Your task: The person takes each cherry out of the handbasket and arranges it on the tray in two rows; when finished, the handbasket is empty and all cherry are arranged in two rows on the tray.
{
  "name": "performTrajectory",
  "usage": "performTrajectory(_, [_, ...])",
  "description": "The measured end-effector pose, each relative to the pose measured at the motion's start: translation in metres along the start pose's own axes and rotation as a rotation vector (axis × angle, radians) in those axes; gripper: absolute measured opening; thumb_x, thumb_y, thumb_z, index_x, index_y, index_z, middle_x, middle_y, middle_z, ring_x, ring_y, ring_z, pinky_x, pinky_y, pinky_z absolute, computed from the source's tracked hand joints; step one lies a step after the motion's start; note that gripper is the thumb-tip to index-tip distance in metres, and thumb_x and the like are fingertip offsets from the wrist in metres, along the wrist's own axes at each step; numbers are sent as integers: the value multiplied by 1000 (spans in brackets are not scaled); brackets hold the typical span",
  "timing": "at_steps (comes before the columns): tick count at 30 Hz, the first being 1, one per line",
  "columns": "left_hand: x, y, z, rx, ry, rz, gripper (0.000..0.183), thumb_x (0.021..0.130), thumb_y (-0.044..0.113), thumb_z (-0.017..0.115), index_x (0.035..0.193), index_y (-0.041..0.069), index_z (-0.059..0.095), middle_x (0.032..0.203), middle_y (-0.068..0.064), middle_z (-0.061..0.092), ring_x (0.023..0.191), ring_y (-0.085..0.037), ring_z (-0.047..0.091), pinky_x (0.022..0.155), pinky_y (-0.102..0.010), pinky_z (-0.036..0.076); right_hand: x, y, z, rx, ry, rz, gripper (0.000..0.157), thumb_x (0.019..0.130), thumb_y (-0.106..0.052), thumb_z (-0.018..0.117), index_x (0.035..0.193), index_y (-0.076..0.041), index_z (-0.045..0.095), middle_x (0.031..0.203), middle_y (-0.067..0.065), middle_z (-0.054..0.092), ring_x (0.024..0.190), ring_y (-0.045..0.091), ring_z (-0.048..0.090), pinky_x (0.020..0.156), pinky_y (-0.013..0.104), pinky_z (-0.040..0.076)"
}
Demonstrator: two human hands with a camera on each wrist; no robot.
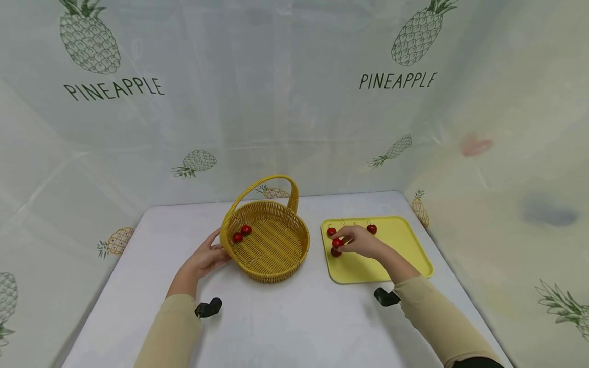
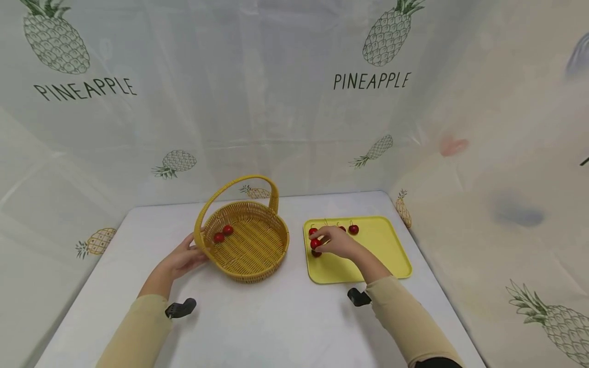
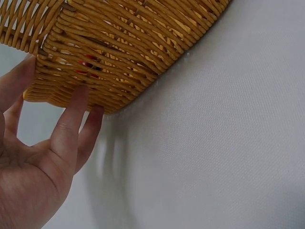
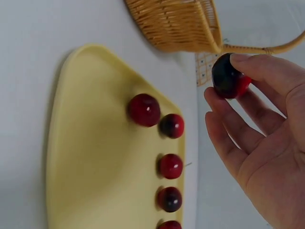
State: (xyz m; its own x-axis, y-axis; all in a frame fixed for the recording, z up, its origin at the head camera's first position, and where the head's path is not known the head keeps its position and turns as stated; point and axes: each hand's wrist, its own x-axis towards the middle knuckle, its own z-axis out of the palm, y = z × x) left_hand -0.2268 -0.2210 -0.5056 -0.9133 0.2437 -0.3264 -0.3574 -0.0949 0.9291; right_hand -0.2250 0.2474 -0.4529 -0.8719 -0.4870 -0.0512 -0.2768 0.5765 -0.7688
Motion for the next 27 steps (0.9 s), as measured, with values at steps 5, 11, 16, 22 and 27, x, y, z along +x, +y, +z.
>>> performTrajectory(5, [0, 0, 0, -4, 1, 2, 87, 94, -10, 53, 158, 25, 5, 147, -34, 30, 127, -43, 46, 105, -48, 38, -4, 15, 0, 5, 47, 13, 28, 86, -2, 72, 114, 0, 69, 119, 14, 59, 102, 31, 60, 82, 36, 56])
performTrajectory(11, [-1, 0, 0, -5, -14, 9, 87, 94, -12, 51, 158, 24, 4, 148, -34, 28, 128, -42, 45, 106, -50, 35, -8, 28, -1, 51, 74, 46, 31, 85, -1, 73, 115, 3, 68, 114, 15, 55, 98, 31, 61, 79, 35, 56])
performTrajectory(16, [-1, 0, 0, 1, -8, 8, 87, 94, -11, 52, 158, 24, 4, 148, -34, 28, 127, -41, 47, 106, -49, 36, -10, 38, 1, 41, 100, 71, 31, 84, -1, 74, 114, 3, 69, 112, 13, 57, 97, 30, 59, 76, 33, 56])
performTrajectory(22, [1, -1, 0, -4, 7, -6, 87, 94, -11, 52, 158, 26, 6, 148, -33, 30, 127, -41, 47, 106, -49, 37, -10, 52, 6, 44, 180, 98, 30, 83, 2, 74, 113, 2, 68, 105, 10, 60, 96, 30, 61, 75, 33, 55])
performTrajectory(27, [1, -1, 1, -3, 5, -2, 88, 93, -11, 54, 158, 24, 6, 148, -34, 29, 125, -41, 49, 104, -48, 39, -11, 61, 10, 40, 226, 126, 34, 83, 3, 73, 116, 4, 67, 104, 11, 59, 97, 32, 62, 75, 34, 56])
